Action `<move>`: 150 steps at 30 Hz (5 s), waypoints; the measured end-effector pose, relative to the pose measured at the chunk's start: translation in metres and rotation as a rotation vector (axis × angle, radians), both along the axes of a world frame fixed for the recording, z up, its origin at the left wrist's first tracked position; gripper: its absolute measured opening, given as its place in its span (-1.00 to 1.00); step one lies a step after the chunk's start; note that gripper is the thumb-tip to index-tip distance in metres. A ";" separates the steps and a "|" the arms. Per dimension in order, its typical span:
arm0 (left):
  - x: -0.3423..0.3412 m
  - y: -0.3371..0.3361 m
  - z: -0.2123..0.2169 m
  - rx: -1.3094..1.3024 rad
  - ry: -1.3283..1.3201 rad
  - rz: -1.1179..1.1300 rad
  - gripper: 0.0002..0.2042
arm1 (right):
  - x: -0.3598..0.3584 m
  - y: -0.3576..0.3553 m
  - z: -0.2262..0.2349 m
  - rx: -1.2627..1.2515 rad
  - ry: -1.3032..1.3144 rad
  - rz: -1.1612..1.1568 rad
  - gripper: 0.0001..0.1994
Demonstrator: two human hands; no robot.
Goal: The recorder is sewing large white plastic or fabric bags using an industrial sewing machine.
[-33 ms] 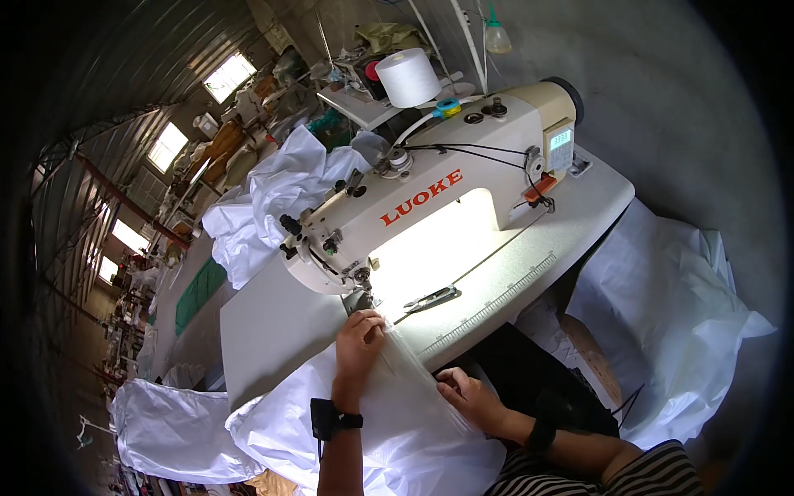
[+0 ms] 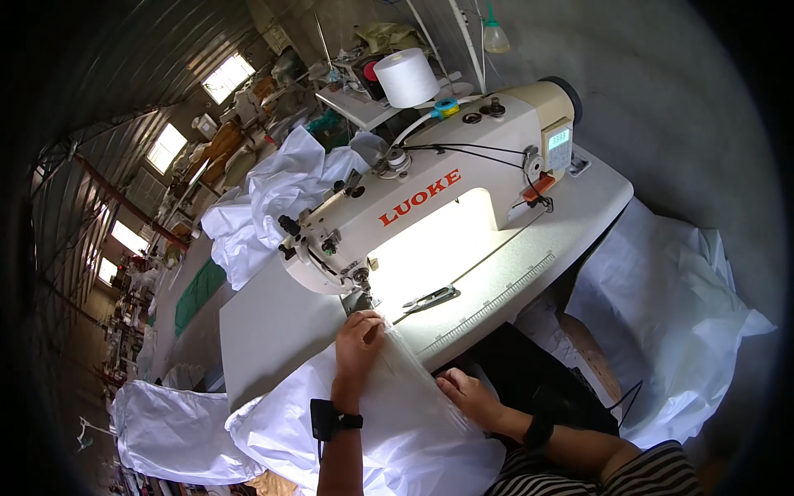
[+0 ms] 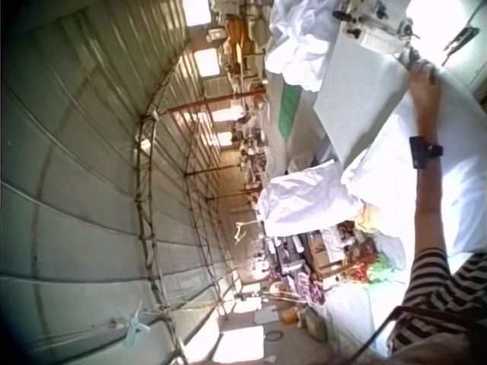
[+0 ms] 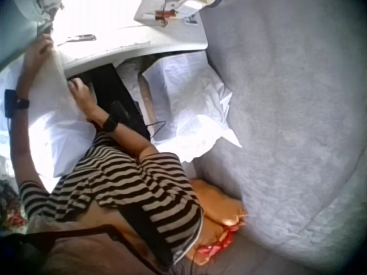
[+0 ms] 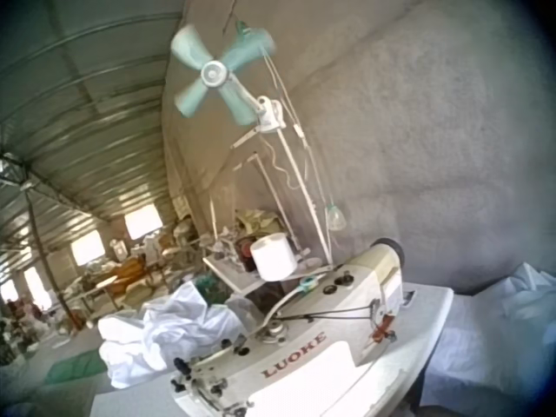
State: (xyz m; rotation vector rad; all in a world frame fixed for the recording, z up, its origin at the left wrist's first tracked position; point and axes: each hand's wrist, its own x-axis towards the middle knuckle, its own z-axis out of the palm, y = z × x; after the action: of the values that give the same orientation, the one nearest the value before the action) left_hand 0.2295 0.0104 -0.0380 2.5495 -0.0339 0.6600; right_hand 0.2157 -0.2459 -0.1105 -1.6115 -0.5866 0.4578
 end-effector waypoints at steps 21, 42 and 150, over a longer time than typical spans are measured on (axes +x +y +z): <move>0.000 0.017 0.014 0.180 0.160 -0.050 -0.84 | -0.002 0.021 0.050 -0.183 -0.175 0.119 -0.54; -0.012 0.026 0.019 0.354 0.163 -0.116 -0.76 | 0.013 0.034 0.072 -0.268 -0.138 0.120 -0.60; -0.264 -0.184 0.054 -0.024 0.556 0.672 -0.89 | -0.013 -0.086 0.042 -0.083 -0.844 0.889 -0.63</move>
State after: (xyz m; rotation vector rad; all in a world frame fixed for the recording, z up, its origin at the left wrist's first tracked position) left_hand -0.0349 -0.1731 0.0157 2.6115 1.0379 0.1408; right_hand 0.2029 -0.3323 -0.0681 -1.5167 -1.9745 0.4189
